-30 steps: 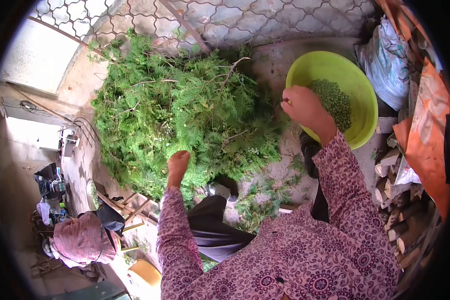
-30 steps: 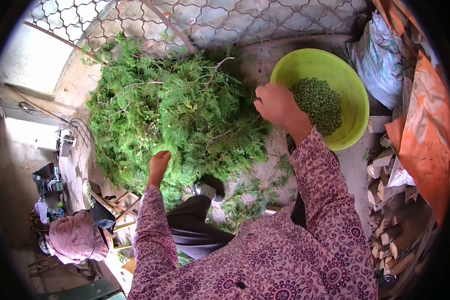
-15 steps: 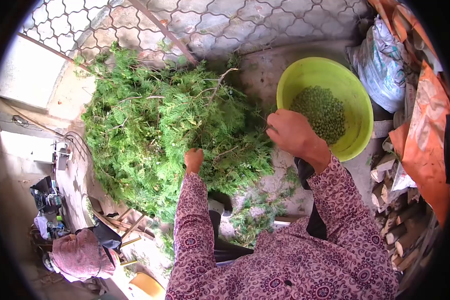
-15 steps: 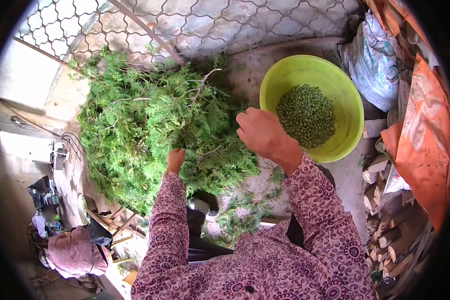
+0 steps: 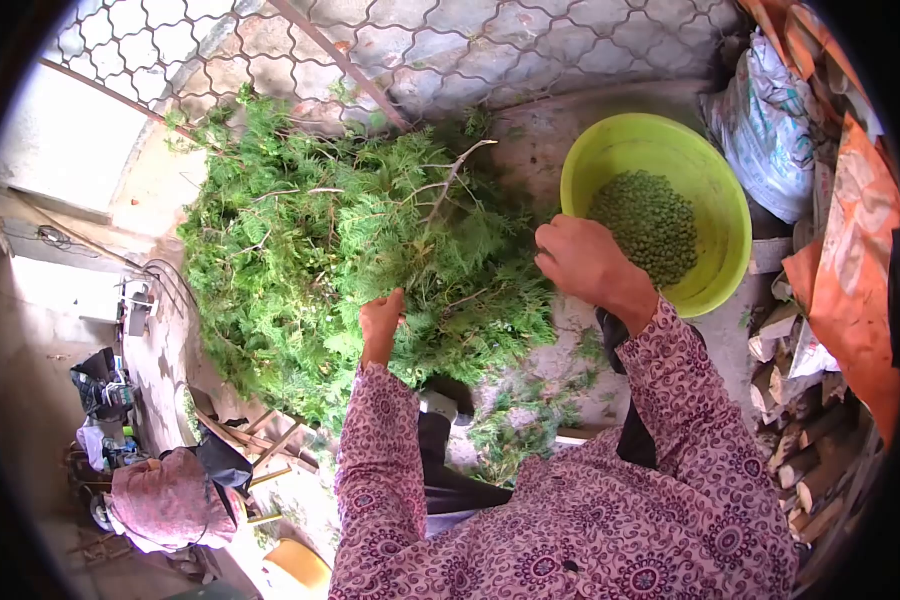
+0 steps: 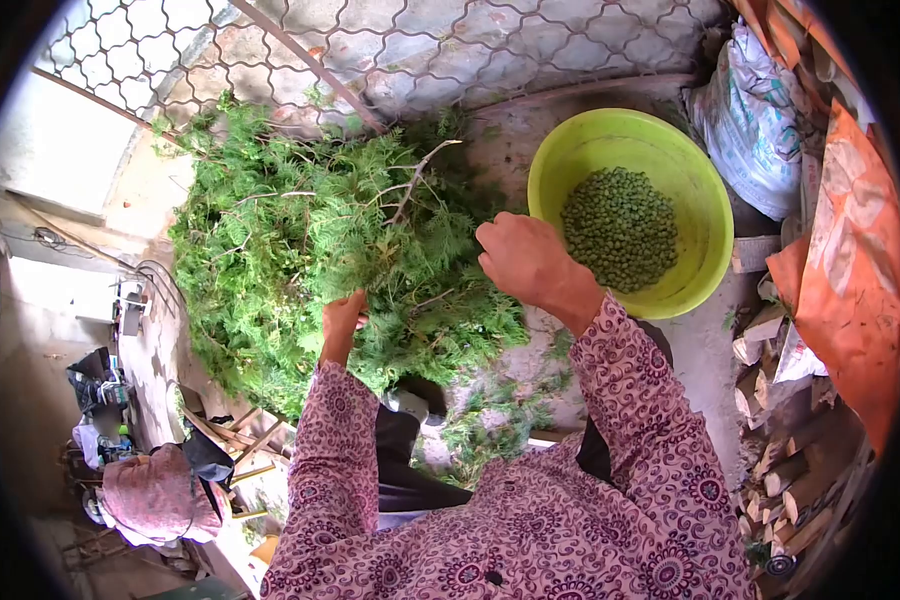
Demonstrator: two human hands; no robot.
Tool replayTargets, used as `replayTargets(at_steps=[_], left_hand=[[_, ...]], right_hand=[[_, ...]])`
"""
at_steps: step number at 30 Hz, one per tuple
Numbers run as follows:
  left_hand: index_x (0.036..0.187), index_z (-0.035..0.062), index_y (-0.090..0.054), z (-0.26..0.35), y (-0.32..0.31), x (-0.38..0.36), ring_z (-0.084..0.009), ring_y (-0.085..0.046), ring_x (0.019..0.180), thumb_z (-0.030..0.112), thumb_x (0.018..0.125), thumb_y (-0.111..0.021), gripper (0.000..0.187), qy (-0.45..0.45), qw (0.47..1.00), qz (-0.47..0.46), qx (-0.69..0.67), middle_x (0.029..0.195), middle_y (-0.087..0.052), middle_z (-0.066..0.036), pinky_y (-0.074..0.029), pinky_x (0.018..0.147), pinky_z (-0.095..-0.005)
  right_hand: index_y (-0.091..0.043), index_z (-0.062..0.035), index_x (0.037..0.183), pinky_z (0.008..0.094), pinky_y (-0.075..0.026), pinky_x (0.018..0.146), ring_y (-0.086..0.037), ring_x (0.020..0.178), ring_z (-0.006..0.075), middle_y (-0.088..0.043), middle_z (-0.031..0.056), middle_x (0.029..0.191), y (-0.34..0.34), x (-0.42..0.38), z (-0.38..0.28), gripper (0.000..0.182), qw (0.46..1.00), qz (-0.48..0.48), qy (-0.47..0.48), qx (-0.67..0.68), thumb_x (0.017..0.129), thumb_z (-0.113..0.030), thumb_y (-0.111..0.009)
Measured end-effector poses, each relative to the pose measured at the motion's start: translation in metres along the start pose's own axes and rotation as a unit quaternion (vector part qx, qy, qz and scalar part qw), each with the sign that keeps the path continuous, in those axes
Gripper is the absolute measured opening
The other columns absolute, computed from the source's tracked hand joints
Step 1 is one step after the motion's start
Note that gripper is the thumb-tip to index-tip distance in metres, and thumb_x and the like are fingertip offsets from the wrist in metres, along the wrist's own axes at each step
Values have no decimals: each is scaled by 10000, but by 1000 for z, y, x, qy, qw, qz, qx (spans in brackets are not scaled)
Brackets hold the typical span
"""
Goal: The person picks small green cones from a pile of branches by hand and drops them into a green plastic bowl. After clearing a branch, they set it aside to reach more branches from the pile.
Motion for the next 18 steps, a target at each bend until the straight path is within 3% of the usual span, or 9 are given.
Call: replayTargets(at_steps=[5,8,10,11,13,14,15,18], left_hand=[[731,-27,-651,-24,8,-11,-119,-567,503,365,746,-614,395,-3,999,-22,-27,629,-622,-80,-435,477,-238],[743,-24,-651,-29,12,-13,-178,-587,535,325,736,-615,351,12,1000,-3,-2,612,-621,-92,-459,533,-293],[746,-1,-654,7,14,-27,-249,-614,698,285,735,-602,291,-83,972,54,214,780,-636,-160,-475,657,-367],[746,-1,-654,0,4,-24,-249,-614,698,285,735,-602,291,-84,972,52,215,780,-636,-160,-475,657,-367],[744,21,-639,21,-18,-34,-325,-573,868,241,714,-630,222,-302,919,125,219,926,-604,-181,-452,762,-392],[853,47,-622,27,-31,-38,-318,-547,945,248,726,-615,238,-298,911,125,258,1078,-537,-164,-446,790,-391],[853,47,-622,36,-40,-41,-318,-547,945,248,726,-615,238,-299,911,121,256,1078,-537,-164,-446,790,-391],[1097,79,-502,28,-89,-19,-331,-522,992,210,761,-530,362,-230,919,-29,318,1200,-444,-145,-446,805,-404]], right_hand=[[-536,-14,746,426,-455,665,-556,741,335,-545,165,756,-5,1,1,133,1000,-24,-8,-14,715,-140,-565],[-542,-13,745,425,-458,671,-561,748,334,-551,168,763,-8,1,-1,131,999,-35,-6,-15,719,-141,-555],[-544,-13,749,424,-459,673,-562,750,332,-552,168,762,-9,0,-2,133,999,-35,-5,-21,723,-143,-550],[-546,-13,754,424,-459,674,-564,751,331,-553,167,761,-10,-1,-2,135,999,-37,-3,-28,727,-146,-545],[-530,-19,740,420,-448,657,-546,734,328,-535,154,747,-10,-2,-2,132,999,-33,0,-25,726,-150,-544],[-514,-26,726,416,-437,639,-529,716,326,-517,141,734,-10,-3,-2,133,999,-31,5,-21,725,-155,-543],[-514,-26,726,416,-437,639,-529,716,326,-517,141,734,-10,-4,-1,133,999,-32,2,-23,725,-155,-543],[-515,-26,729,413,-439,642,-529,720,325,-518,137,742,-10,-4,-1,140,999,-31,-2,-18,726,-160,-555]])
Point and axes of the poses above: each hand's wrist, its own x-axis towards the middle knuckle, its own y-axis out of the back of the hand, z = x × y, the point moved 10 cm from there along x, towards the middle knuckle
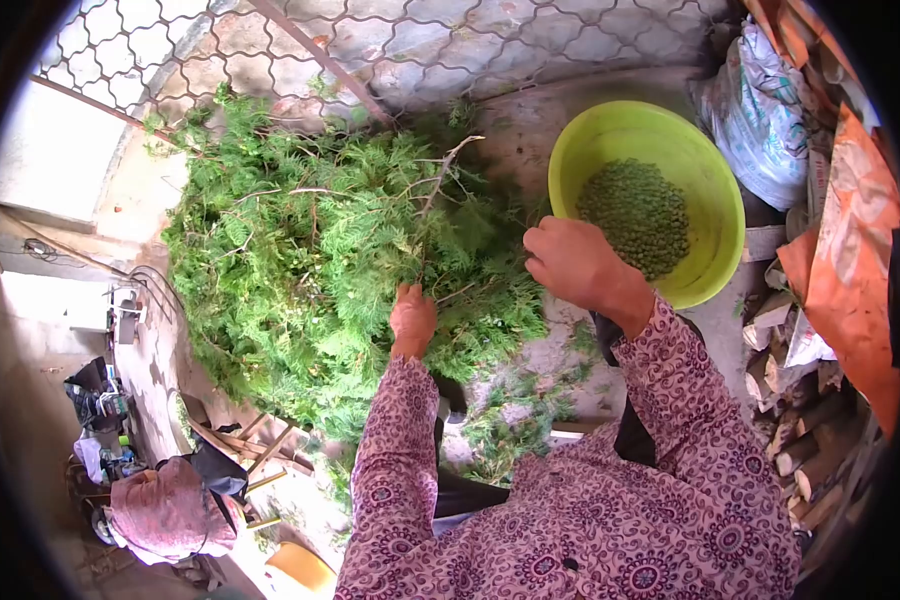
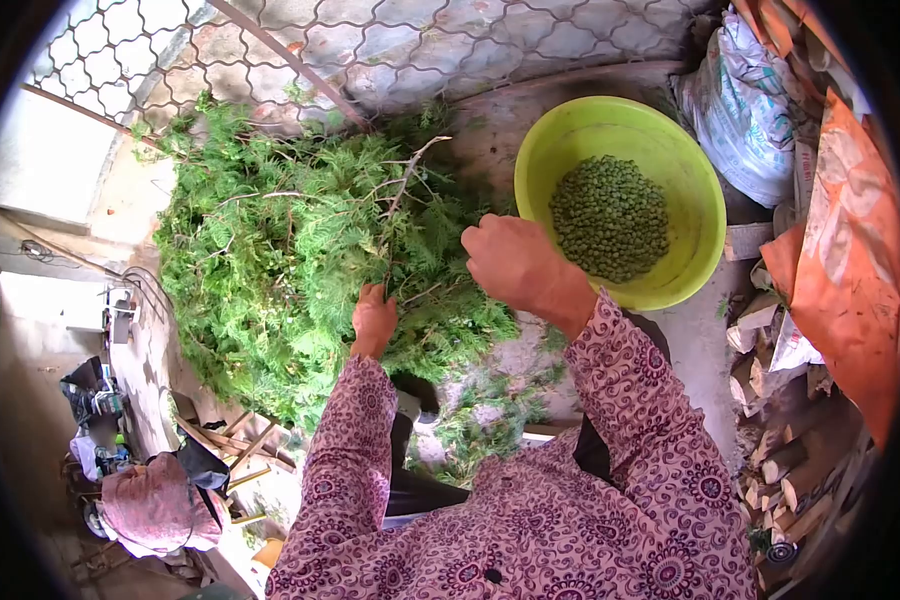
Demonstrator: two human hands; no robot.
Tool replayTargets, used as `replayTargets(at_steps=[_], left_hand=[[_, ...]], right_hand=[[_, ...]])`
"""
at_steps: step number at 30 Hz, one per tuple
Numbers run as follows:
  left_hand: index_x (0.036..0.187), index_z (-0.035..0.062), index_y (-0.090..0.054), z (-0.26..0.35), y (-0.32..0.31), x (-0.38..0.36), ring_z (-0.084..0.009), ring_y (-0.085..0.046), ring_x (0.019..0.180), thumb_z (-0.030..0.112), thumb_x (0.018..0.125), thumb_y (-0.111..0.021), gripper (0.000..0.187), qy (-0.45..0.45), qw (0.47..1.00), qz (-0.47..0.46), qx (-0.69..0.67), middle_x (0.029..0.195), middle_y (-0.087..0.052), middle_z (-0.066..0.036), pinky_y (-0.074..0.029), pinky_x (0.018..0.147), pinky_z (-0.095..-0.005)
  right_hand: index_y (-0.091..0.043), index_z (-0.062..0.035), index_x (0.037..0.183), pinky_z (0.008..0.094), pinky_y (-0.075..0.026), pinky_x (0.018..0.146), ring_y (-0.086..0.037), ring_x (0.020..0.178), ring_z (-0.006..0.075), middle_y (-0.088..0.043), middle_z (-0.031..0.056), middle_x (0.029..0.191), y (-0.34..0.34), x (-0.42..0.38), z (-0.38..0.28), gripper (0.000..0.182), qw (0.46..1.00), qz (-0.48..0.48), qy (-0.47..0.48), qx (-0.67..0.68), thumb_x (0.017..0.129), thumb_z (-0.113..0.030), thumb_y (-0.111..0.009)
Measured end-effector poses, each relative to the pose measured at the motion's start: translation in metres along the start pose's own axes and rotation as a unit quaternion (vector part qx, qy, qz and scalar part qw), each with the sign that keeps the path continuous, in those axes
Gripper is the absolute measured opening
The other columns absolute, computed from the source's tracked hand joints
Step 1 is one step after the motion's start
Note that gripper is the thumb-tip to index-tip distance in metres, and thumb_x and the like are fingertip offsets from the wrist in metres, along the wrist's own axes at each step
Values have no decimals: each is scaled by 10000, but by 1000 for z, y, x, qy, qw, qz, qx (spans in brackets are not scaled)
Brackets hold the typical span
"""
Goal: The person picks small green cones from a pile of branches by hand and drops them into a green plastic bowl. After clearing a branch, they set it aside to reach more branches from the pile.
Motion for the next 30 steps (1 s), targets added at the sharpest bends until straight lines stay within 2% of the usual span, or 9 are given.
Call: replayTargets(at_steps=[5,7,11,12,16,18,24,27,30], left_hand=[[1154,66,-469,-33,-39,26,-331,-512,1014,229,736,-538,454,119,992,-11,-33,1163,-470,-212,-426,833,-405],[1214,23,-419,-63,-65,37,-340,-511,1017,242,727,-538,547,197,971,-18,-134,1125,-500,-246,-420,838,-390],[1092,-11,-536,-67,-80,45,-304,-604,836,254,737,-531,443,204,948,-20,-242,876,-622,-202,-452,776,-363],[935,10,-623,-56,-72,43,-281,-625,708,250,734,-534,326,197,953,-41,-228,721,-634,-171,-468,726,-364],[851,28,-648,-27,-49,31,-252,-624,620,228,739,-522,261,159,962,-55,-216,652,-624,-153,-478,646,-358],[787,15,-646,-9,-33,31,-207,-608,544,194,737,-509,231,58,986,-27,-152,635,-617,-139,-471,538,-326],[674,-26,-615,43,62,-67,-107,-496,454,136,724,-524,192,132,920,-184,-321,512,-522,-56,-394,423,-246],[691,-18,-615,61,120,-105,-72,-445,441,120,742,-523,173,33,943,-176,-280,494,-486,-6,-341,398,-223],[704,8,-609,73,163,-144,-32,-412,446,106,777,-511,157,83,918,-168,-349,506,-483,23,-289,398,-184]], right_hand=[[-513,-34,745,410,-441,636,-534,712,317,-513,130,738,3,-2,-1,147,999,18,18,22,719,-163,-578],[-511,-36,747,411,-440,636,-534,714,317,-512,130,738,2,0,2,146,1000,6,2,19,719,-162,-580],[-505,-42,744,416,-435,632,-533,713,321,-511,132,736,-3,-1,5,148,1000,-12,-10,18,716,-162,-587],[-505,-42,744,416,-435,632,-533,713,321,-511,132,736,-1,-1,4,148,1000,-12,-10,18,716,-162,-587],[-521,-29,746,428,-440,634,-544,717,333,-528,151,747,-2,-4,1,117,1000,-9,4,26,722,-138,-559],[-499,-38,747,427,-427,621,-530,708,325,-515,133,740,-1,-3,0,148,999,7,16,27,708,-148,-590],[-513,-30,799,430,-431,653,-537,745,330,-518,146,764,-14,-4,-5,158,998,-63,-2,22,708,-143,-577],[-512,-30,838,425,-434,668,-539,781,332,-522,153,798,-27,-5,-21,198,995,-98,19,20,702,-158,-577],[-516,-38,931,416,-434,681,-536,815,329,-527,154,857,-48,-5,-45,299,991,-103,70,43,683,-180,-602]])
Point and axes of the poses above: each hand's wrist, its own x-axis towards the middle knuckle, its own y-axis out of the back of the hand, z = x × y, the point moved 10 cm from there along x, towards the middle knuckle
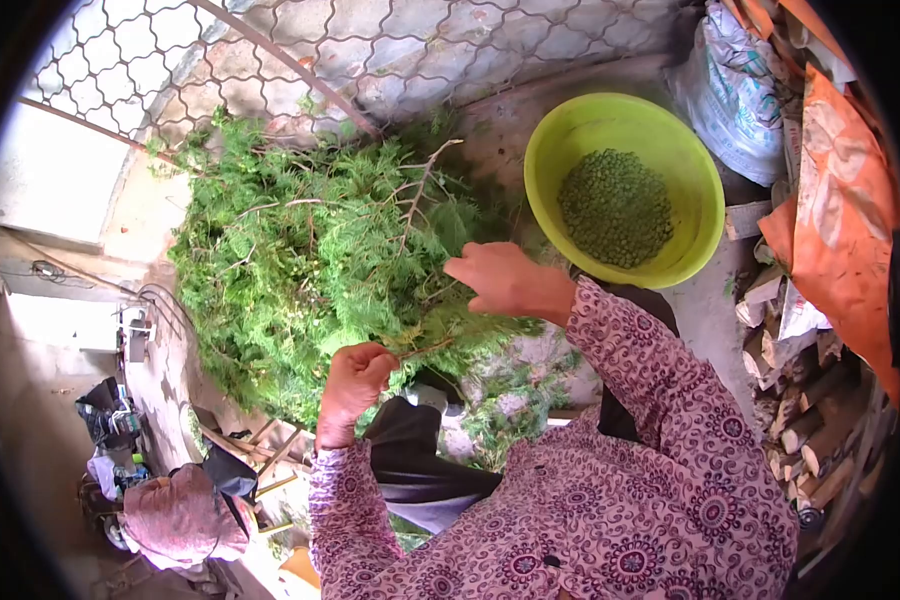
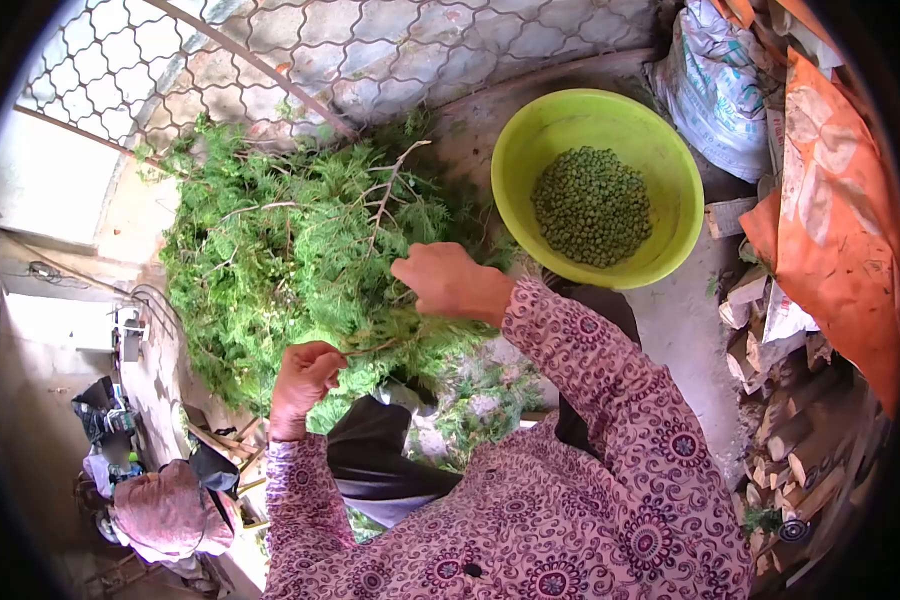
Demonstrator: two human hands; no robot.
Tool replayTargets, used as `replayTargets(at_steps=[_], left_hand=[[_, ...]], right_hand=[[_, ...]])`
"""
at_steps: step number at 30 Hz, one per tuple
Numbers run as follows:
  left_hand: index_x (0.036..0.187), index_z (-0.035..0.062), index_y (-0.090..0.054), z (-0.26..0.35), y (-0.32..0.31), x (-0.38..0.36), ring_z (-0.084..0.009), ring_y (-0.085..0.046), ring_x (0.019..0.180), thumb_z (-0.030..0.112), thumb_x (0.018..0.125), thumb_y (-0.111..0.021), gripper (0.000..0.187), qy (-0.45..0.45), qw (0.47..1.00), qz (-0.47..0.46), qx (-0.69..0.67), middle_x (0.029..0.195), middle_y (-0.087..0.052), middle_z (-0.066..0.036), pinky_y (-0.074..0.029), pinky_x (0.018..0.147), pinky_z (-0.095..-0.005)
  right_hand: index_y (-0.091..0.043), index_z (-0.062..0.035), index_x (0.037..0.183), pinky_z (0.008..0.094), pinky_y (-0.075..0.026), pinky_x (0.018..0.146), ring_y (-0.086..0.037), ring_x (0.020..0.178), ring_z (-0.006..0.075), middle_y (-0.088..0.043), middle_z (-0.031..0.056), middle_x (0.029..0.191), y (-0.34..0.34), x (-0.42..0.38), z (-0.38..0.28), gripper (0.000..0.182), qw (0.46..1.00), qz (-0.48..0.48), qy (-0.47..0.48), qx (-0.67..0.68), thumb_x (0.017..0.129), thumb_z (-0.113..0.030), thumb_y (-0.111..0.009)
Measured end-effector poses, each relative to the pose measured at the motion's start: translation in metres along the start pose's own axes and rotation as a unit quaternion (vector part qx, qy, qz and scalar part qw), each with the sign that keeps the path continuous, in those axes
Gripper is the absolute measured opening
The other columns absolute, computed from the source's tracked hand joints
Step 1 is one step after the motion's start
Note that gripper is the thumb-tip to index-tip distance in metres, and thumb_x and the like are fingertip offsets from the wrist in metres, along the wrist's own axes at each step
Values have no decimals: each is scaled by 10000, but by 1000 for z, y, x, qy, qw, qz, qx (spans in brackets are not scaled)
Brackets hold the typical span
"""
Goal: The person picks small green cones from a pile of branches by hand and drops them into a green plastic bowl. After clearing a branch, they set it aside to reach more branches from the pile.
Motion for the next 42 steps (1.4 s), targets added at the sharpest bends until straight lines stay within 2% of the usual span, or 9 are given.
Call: replayTargets(at_steps=[3,5,10,15,17,28,35,37,42], left_hand=[[706,-8,-602,22,6,-26,-27,-404,441,75,805,-487,172,-42,997,12,-69,506,-476,27,-294,395,-176],[704,-11,-597,30,8,-34,-33,-423,438,70,811,-485,175,-43,997,10,-68,500,-484,19,-302,392,-176],[707,-5,-609,29,29,-40,-29,-450,394,86,818,-511,174,-75,990,29,-117,504,-532,-22,-272,306,-158],[724,-6,-620,10,60,-12,-64,-478,371,42,808,-521,139,-121,962,66,-237,586,-593,-69,-344,298,-161],[734,-9,-613,7,63,0,-65,-463,366,53,811,-551,116,-139,939,90,-302,584,-587,-69,-373,321,-172],[1234,-19,-286,-43,32,37,-138,-553,517,168,772,-654,620,-153,829,212,-495,769,-592,-120,-476,492,-247],[1191,-19,-437,-29,-26,69,-111,-548,820,172,764,-676,526,-159,948,62,-270,989,-573,-81,-463,667,-221],[1162,-7,-464,-23,-37,71,-105,-517,905,231,797,-639,469,-165,946,20,-278,1068,-545,-64,-419,789,-232],[1105,-26,-492,-31,-35,74,-123,-526,923,205,830,-599,375,-192,938,15,-288,1050,-561,-81,-401,830,-242]], right_hand=[[-556,-34,954,385,-450,671,-565,791,309,-563,157,847,-11,4,-35,333,993,-15,96,71,678,-209,-621],[-601,-33,911,353,-463,648,-592,735,283,-592,162,791,-36,-1,-67,295,941,-167,181,233,694,-234,-608],[-604,4,920,306,-459,668,-591,696,188,-625,78,839,-46,-5,-64,387,870,-182,78,452,823,-366,-538],[-606,-5,843,298,-443,596,-572,626,210,-597,96,726,-19,1,-79,319,881,-87,255,390,764,-313,-587],[-583,-9,721,344,-402,519,-527,535,255,-533,137,602,-39,11,-68,237,949,-136,184,217,700,-244,-593],[-505,-31,585,414,-401,505,-515,548,344,-515,149,573,-23,41,-21,146,992,38,34,111,620,-155,-573],[-562,-16,698,356,-480,584,-593,620,315,-591,168,696,-7,66,-4,209,973,92,-45,209,652,-208,-628],[-500,20,744,310,-476,559,-596,598,147,-548,110,618,-23,71,0,304,924,65,-89,366,703,-226,-675],[-497,19,754,305,-412,524,-465,538,122,-527,118,608,-32,75,-37,293,956,28,-33,288,738,-238,-639]])
Point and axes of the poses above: each hand's wrist, its own x-axis towards the middle knuckle, its own y-axis out of the back of the hand, z = x × y, the point moved 10 cm from there along x, towards the middle knuckle
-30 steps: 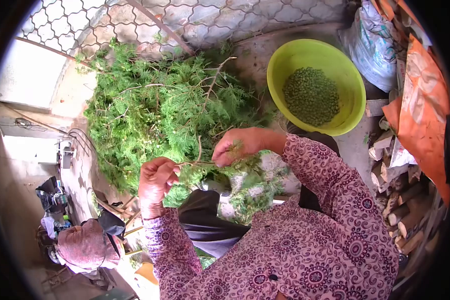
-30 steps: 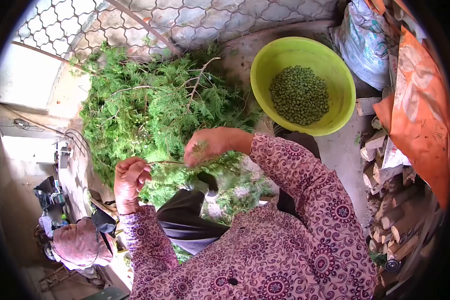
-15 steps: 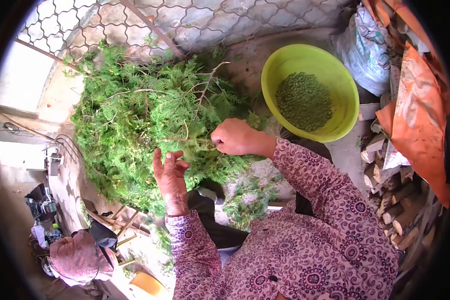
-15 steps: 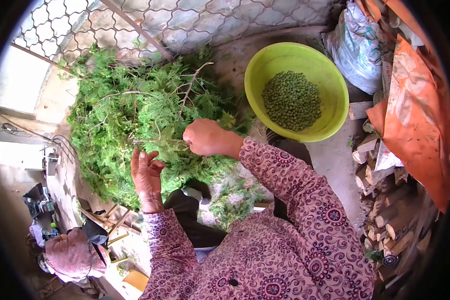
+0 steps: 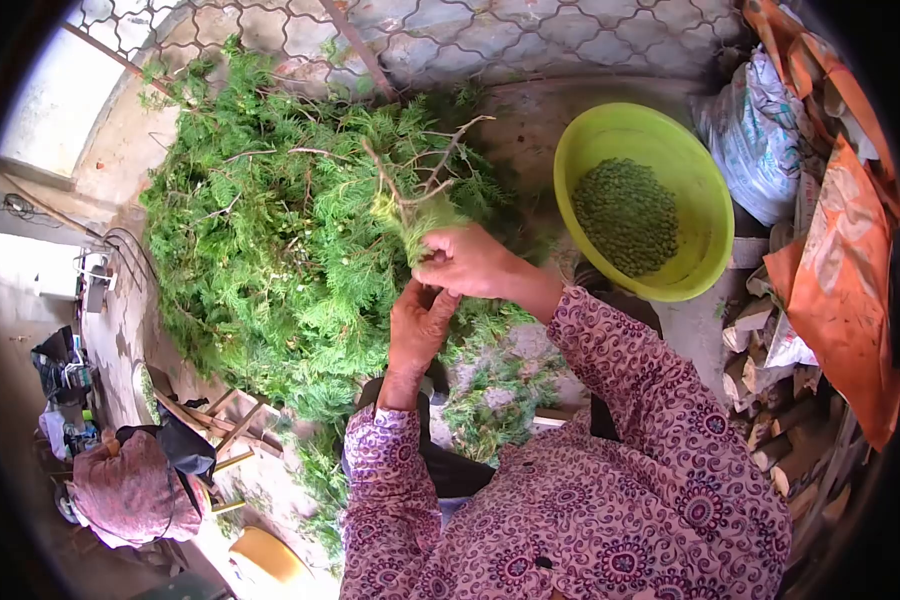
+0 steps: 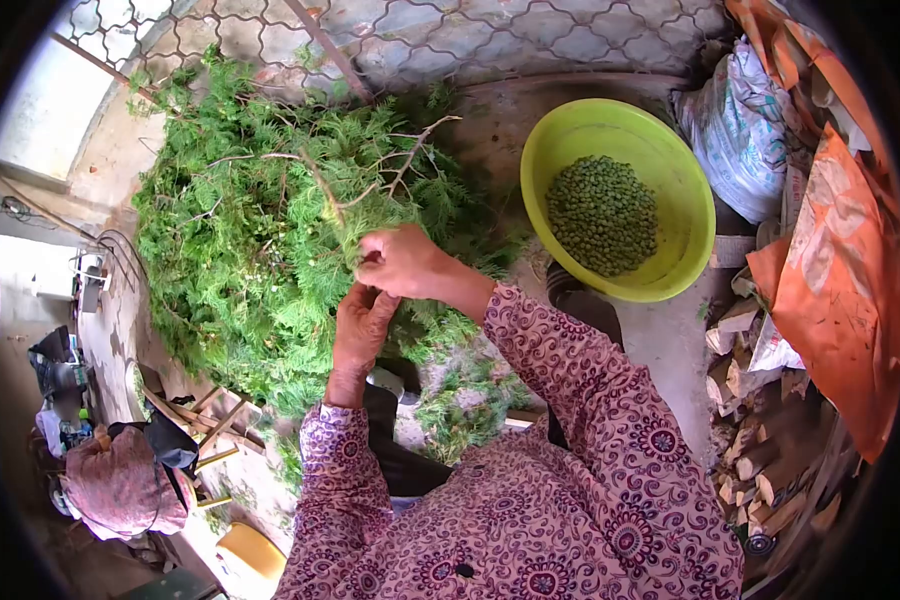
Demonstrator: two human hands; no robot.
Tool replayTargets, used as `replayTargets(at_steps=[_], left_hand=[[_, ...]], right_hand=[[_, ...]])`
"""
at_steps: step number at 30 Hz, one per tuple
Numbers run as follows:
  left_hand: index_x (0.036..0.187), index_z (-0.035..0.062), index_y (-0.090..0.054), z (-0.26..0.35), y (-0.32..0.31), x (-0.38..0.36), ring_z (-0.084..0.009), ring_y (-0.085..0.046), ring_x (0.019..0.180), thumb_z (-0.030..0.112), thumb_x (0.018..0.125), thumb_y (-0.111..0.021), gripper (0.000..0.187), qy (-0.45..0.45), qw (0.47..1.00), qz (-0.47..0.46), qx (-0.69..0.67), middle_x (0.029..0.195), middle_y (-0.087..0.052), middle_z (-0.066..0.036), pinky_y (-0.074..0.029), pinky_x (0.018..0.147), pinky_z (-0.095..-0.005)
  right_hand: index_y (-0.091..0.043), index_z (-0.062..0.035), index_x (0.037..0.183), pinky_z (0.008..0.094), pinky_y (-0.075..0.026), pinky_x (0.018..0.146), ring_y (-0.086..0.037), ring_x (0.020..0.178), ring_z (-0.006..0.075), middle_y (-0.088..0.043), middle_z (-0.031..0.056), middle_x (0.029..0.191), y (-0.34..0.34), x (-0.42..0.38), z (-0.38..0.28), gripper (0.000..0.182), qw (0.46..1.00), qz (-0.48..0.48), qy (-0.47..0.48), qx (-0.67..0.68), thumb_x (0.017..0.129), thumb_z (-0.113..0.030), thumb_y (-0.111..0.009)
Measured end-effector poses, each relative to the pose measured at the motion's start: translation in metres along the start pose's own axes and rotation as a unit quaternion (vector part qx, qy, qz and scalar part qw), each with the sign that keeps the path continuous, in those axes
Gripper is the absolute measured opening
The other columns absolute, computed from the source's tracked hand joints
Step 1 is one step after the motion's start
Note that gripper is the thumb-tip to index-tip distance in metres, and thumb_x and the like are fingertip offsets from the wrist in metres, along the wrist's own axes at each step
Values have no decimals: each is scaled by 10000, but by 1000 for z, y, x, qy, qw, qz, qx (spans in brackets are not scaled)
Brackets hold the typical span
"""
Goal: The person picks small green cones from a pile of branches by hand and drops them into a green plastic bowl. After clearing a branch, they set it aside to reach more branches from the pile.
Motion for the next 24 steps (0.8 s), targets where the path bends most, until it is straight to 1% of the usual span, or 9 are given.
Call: replayTargets(at_steps=[1,3,5,9,11,14,19,21,24], left_hand=[[1078,-28,-507,-11,3,-1,-121,-531,912,199,839,-587,340,31,999,-2,-16,1032,-571,-82,-404,825,-240],[1030,-19,-534,-15,4,-4,-135,-551,868,169,847,-566,265,67,996,9,-54,986,-591,-73,-446,751,-262],[999,-1,-549,-26,2,-12,-149,-561,807,157,839,-569,226,162,971,13,-176,942,-599,-64,-471,643,-294],[919,38,-569,-4,29,-15,-151,-539,740,176,838,-568,160,133,952,87,-260,898,-596,-52,-444,562,-287],[909,64,-567,-2,45,-13,-155,-521,732,203,832,-578,160,110,951,119,-263,892,-591,-35,-422,550,-281],[919,70,-544,0,62,-14,-149,-499,699,214,833,-578,171,93,916,183,-346,848,-572,-20,-406,551,-277],[896,68,-539,9,65,-16,-137,-490,684,196,843,-560,140,73,906,212,-358,791,-545,-13,-391,542,-264],[880,71,-544,7,64,-13,-131,-488,677,202,843,-558,137,65,916,199,-342,791,-545,-12,-389,544,-263],[864,71,-548,9,58,-14,-124,-485,669,212,843,-559,143,81,915,208,-336,790,-544,-7,-390,546,-265]], right_hand=[[-497,19,754,305,-412,524,-465,538,122,-527,118,608,-3,3,1,293,1000,-3,1,0,738,-238,-639],[-594,-1,774,362,-458,558,-584,587,286,-592,180,689,-20,8,9,286,997,-62,3,-38,662,-264,-618],[-607,-6,762,357,-443,537,-574,556,239,-595,143,657,-10,8,1,272,997,0,59,-46,705,-272,-618],[-612,-54,902,240,-424,597,-513,691,67,-583,2,780,9,4,16,255,975,-24,-86,203,805,-289,-599],[-604,-48,877,230,-421,607,-507,687,58,-578,2,780,21,-1,22,253,953,28,-93,287,817,-293,-586],[-587,-27,879,224,-431,638,-512,695,62,-579,5,795,39,-8,25,237,977,76,-68,190,803,-249,-614],[-568,-20,900,226,-444,694,-508,725,69,-559,3,810,15,-18,5,213,961,9,-53,273,738,-102,-679],[-565,-28,915,247,-443,700,-515,790,96,-547,34,862,37,-25,-32,270,978,152,141,36,691,-80,-707],[-562,-48,925,297,-435,716,-524,824,184,-535,79,891,41,-27,-51,320,958,202,197,-49,642,-44,-711]])
Point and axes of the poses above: each hand's wrist, its own x-axis towards the middle knuckle, its own y-axis out of the back of the hand, z = x × y, the point moved 10 cm from there along x, towards the middle knuckle
